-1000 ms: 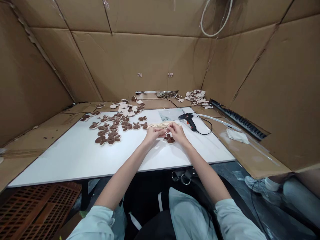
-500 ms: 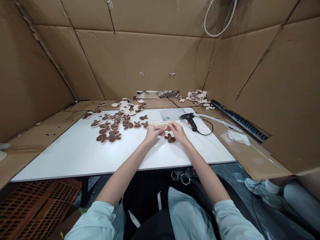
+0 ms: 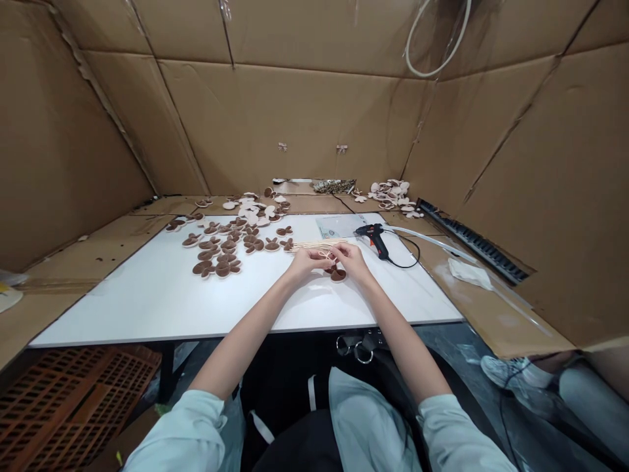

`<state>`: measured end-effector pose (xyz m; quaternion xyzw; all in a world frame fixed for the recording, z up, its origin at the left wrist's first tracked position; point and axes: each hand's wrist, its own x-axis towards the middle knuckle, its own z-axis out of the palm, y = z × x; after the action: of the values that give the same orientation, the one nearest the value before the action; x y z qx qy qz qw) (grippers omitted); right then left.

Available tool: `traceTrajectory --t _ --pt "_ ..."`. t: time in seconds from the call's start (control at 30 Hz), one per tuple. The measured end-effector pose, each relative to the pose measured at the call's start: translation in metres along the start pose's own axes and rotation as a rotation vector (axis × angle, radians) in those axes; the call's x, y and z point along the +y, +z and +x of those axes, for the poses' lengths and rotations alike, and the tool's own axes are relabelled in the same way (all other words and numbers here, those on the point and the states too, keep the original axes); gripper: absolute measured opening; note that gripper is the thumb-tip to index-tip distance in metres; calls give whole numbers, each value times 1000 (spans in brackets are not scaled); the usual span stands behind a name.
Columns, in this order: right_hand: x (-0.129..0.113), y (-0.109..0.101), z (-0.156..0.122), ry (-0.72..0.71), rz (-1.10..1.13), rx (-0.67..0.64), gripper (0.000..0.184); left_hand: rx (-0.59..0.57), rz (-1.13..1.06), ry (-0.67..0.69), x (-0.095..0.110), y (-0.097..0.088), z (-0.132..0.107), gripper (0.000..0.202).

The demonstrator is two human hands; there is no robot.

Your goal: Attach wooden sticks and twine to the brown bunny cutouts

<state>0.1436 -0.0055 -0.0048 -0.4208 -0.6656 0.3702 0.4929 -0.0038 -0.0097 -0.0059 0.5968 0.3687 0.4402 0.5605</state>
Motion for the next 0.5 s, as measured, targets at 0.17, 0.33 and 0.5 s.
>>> traceTrajectory --t 0.17,0.33,0.5 --pt "-1 -1 -1 10 -51 60 23 72 -112 -27 0 2 1 22" --pt "-2 -2 -1 8 -16 97 26 100 -140 -42 -1 2 3 24" --pt "-1 -2 -2 -52 -20 175 28 167 -129 -17 0 1 3 31"
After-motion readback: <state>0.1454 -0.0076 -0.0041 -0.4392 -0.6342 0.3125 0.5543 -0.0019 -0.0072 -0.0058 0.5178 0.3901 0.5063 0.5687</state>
